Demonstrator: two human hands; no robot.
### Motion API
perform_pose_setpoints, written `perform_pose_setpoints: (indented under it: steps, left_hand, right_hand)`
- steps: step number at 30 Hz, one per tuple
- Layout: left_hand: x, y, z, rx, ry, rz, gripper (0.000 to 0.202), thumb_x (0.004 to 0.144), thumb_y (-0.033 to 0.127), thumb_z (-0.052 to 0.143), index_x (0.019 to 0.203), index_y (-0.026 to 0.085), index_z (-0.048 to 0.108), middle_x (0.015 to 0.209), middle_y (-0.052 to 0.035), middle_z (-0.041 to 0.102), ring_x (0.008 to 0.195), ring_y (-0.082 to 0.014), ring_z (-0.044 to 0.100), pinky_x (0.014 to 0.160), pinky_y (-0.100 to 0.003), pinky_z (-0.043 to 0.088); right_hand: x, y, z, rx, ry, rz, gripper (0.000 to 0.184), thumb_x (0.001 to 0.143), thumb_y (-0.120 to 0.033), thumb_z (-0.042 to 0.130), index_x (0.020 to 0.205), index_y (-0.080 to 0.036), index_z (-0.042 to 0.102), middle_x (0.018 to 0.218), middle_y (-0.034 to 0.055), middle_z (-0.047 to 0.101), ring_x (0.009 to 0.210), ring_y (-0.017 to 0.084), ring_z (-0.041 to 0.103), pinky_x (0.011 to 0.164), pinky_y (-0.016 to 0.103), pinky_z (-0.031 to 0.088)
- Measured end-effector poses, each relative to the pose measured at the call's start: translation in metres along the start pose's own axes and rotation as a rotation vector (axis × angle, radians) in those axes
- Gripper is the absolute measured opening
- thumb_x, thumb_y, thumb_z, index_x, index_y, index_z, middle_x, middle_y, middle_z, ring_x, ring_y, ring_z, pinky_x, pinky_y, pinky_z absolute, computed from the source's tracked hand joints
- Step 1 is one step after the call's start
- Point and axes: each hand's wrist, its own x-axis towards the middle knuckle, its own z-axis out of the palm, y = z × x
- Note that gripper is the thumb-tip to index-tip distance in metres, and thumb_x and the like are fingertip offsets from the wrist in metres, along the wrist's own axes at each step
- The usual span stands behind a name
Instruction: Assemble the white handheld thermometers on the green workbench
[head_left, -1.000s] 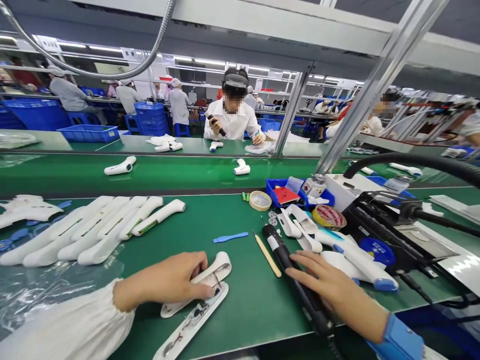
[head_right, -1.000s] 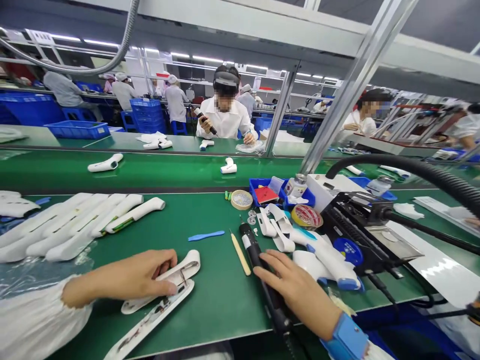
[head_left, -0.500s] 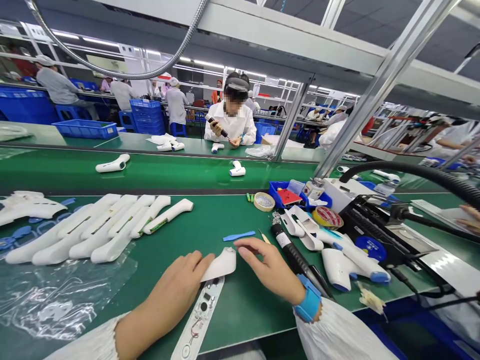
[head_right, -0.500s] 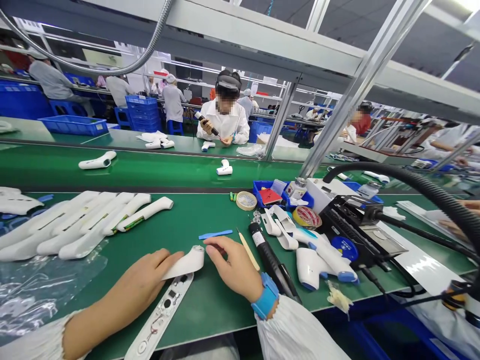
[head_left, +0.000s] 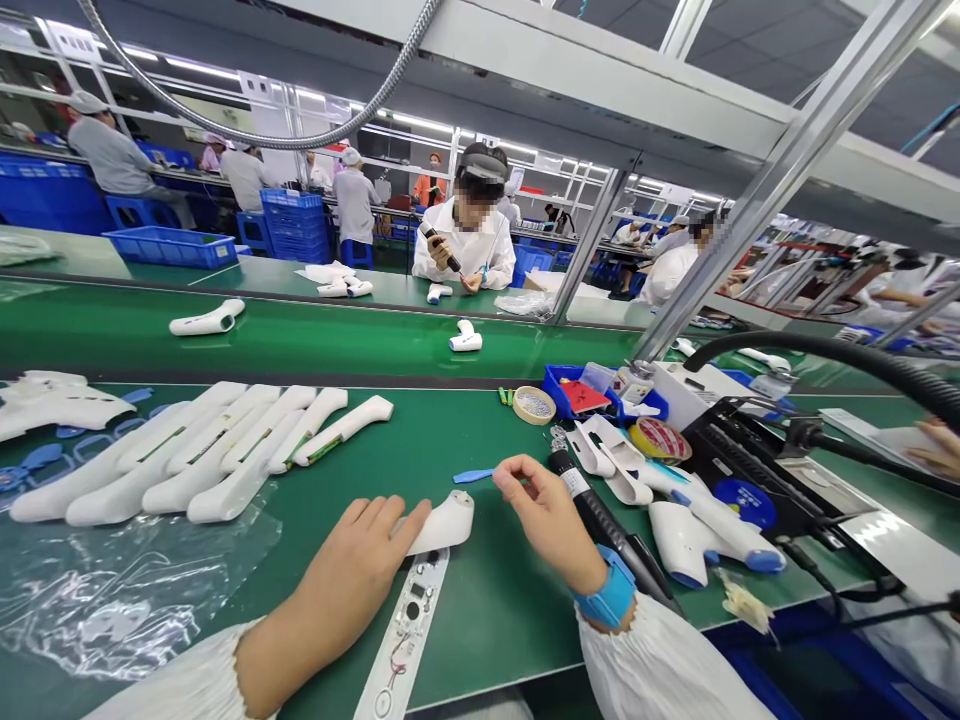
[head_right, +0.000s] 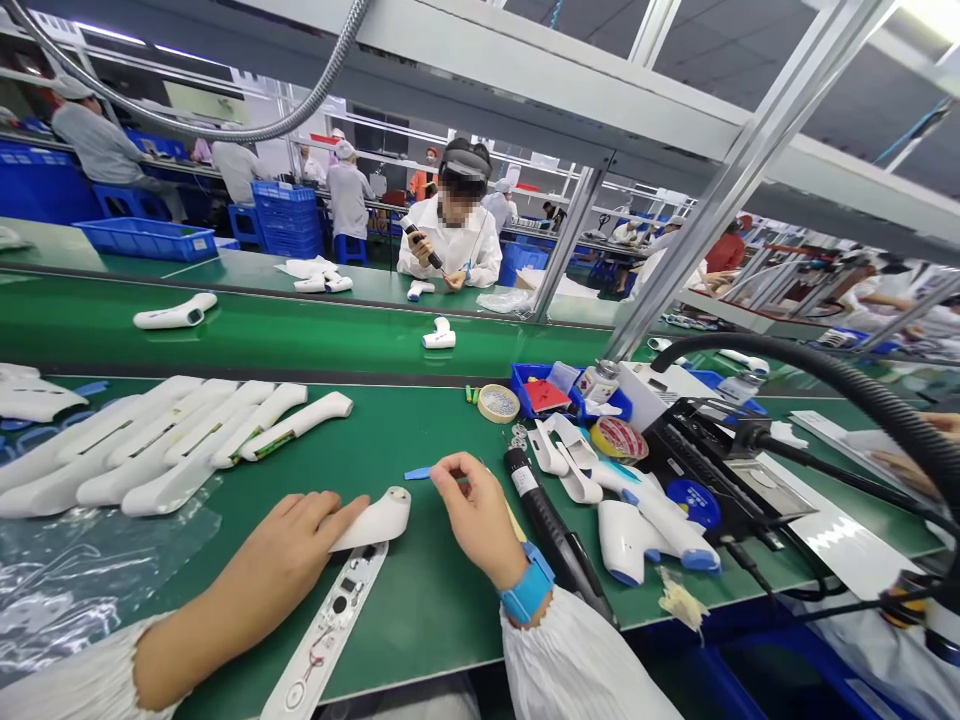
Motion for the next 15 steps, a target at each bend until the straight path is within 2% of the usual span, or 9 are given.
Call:
perform_pose_setpoints:
  steps: [4,7,10,13,15]
  left_hand:
    - [-0.001,0.001,0.001,-0.006,-0.009,0.007,0.043,0.083,-0.001,0.032,0.115,0.018,0.053,0.085,-0.0068,0.059,0.075,-0.0190,0.054,0.070,-0.033,0.037]
    - [-0.001,0.002,-0.001,0.004,-0.021,0.026,0.042,0.084,0.001,0.031,0.116,0.018,0.053,0.086,-0.0077,0.060,0.076,-0.0197,0.054,0.072,-0.034,0.037]
    - [-0.001,0.003,-0.003,0.005,-0.015,0.015,0.043,0.084,0.002,0.031,0.116,0.018,0.054,0.088,-0.0089,0.060,0.076,-0.0201,0.055,0.072,-0.035,0.038]
    - [0.000,0.002,-0.003,-0.023,-0.030,-0.030,0.045,0.082,0.000,0.030,0.115,0.019,0.055,0.088,-0.0087,0.060,0.077,-0.0207,0.055,0.071,-0.034,0.039]
    - [0.003,0.001,-0.005,-0.074,-0.092,-0.080,0.049,0.080,-0.002,0.029,0.115,0.020,0.055,0.088,-0.0077,0.060,0.075,-0.0206,0.056,0.068,-0.034,0.041]
  right_hand:
    - [-0.007,-0.007,-0.005,-0.002,-0.044,0.017,0.021,0.082,-0.036,0.051,0.076,-0.017,0.057,0.073,-0.0002,0.054,0.065,0.012,0.048,0.059,0.024,0.039]
    - [-0.006,-0.010,0.002,-0.007,-0.128,0.005,0.016,0.081,-0.032,0.053,0.076,-0.017,0.058,0.076,0.0004,0.055,0.070,0.012,0.050,0.064,0.025,0.040]
    - [-0.003,-0.009,0.011,0.024,-0.173,-0.001,0.015,0.080,-0.031,0.054,0.072,-0.018,0.055,0.072,-0.0011,0.053,0.066,0.012,0.048,0.062,0.025,0.040]
    - [-0.004,-0.009,0.014,0.104,-0.089,-0.014,0.019,0.083,-0.033,0.049,0.071,-0.019,0.050,0.066,-0.0029,0.047,0.062,0.011,0.044,0.059,0.024,0.039]
    - [-0.010,-0.011,0.007,0.162,0.018,-0.003,0.020,0.083,-0.035,0.047,0.072,-0.019,0.050,0.064,-0.0034,0.045,0.059,0.010,0.042,0.057,0.023,0.039]
